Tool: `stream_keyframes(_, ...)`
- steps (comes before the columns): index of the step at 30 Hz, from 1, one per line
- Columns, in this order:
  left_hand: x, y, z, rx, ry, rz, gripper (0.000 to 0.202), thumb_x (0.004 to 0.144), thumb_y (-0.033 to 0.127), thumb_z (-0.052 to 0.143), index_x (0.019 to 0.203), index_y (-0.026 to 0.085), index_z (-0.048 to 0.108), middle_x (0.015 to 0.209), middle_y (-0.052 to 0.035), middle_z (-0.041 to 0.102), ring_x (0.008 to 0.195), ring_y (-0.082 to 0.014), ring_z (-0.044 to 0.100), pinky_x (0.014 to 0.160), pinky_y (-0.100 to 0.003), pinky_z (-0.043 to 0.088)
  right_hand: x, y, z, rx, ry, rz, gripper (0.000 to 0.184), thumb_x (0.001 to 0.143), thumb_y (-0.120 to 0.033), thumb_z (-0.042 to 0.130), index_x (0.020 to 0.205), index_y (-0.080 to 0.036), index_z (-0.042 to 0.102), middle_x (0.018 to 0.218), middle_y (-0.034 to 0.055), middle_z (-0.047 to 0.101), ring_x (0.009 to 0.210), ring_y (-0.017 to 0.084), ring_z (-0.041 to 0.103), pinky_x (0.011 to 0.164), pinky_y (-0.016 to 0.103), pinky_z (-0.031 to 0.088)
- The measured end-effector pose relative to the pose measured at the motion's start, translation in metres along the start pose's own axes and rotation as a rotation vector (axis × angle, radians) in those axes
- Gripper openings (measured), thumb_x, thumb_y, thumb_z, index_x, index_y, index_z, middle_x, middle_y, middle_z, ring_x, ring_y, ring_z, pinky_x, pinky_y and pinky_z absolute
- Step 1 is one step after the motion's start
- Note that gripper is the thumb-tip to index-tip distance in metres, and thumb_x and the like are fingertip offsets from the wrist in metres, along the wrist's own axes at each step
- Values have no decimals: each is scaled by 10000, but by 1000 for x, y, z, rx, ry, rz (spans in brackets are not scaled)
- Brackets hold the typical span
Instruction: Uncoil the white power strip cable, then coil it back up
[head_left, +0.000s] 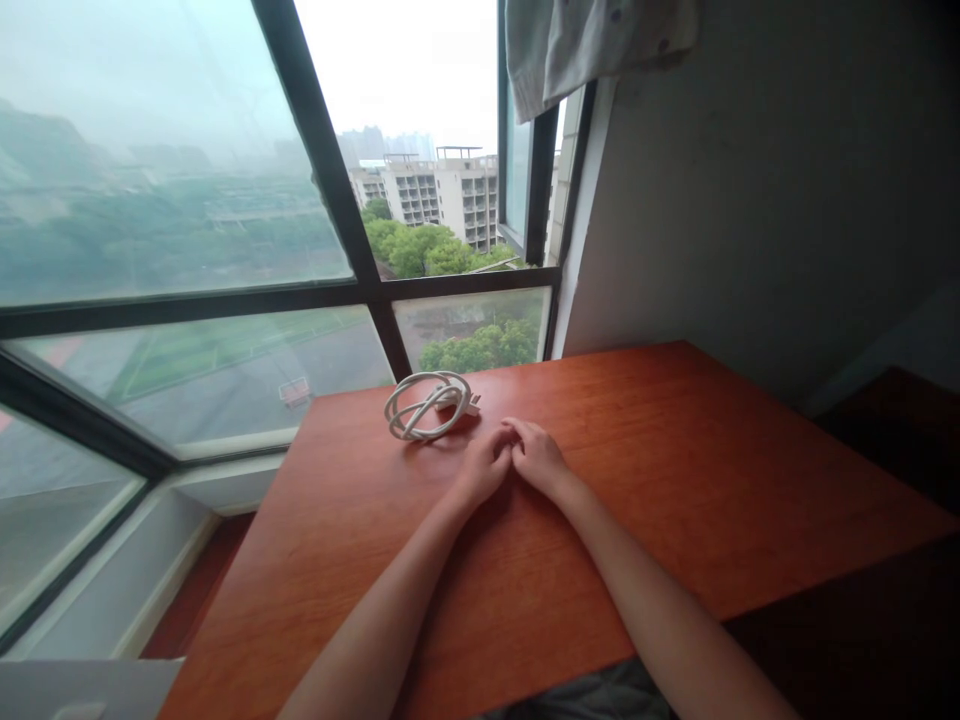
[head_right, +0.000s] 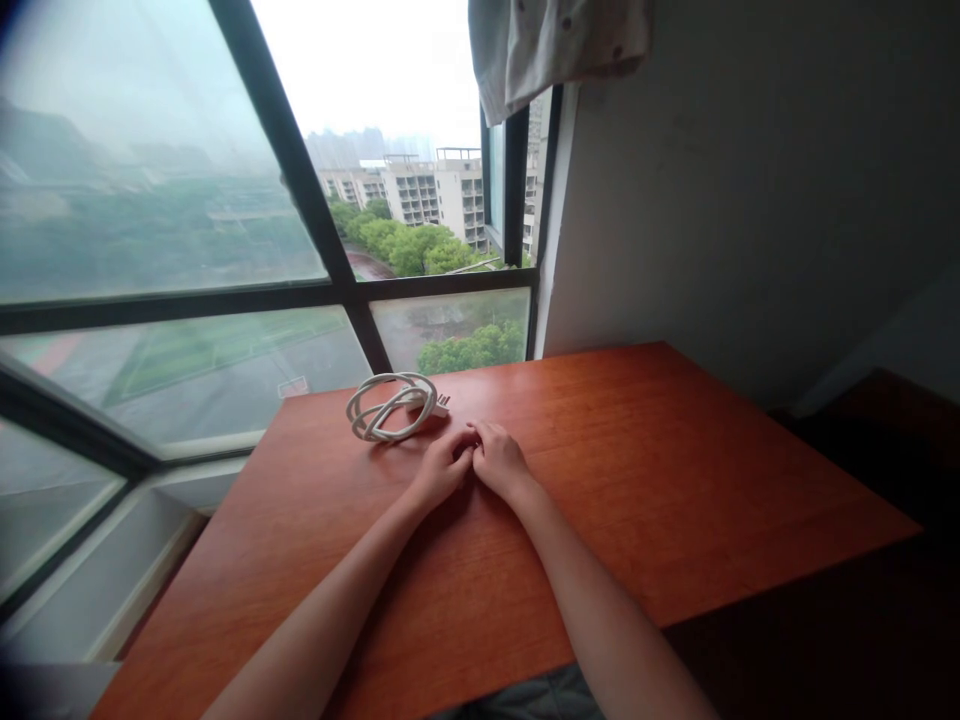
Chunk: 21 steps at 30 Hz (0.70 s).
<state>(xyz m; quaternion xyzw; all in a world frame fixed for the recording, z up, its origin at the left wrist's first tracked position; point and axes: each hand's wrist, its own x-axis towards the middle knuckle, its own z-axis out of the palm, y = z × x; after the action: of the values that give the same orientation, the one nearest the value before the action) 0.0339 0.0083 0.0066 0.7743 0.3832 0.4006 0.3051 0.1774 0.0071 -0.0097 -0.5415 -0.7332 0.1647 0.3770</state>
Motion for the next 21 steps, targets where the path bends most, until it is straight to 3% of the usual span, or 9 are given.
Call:
stream_keyframes(11,-4,4,4,128,-26,48,248,756,57,478,915,172,630,908,-59,665,811,-176,598,745,-282,472,-1,-2,-7,-88,-99,5,301,785,-80,476,987,-214,654,985,68,675,925,205,611,847,296,474)
stream_keyframes(21,-5,3,4,117,-61,70,252,737,28,471,901,163,607,907,-53,657,812,-169,590,731,-266,445,0,-4,-11,-76,-153,18,334,767,-66,479,1021,-203,647,1007,65,660,955,191,586,868,271,448)
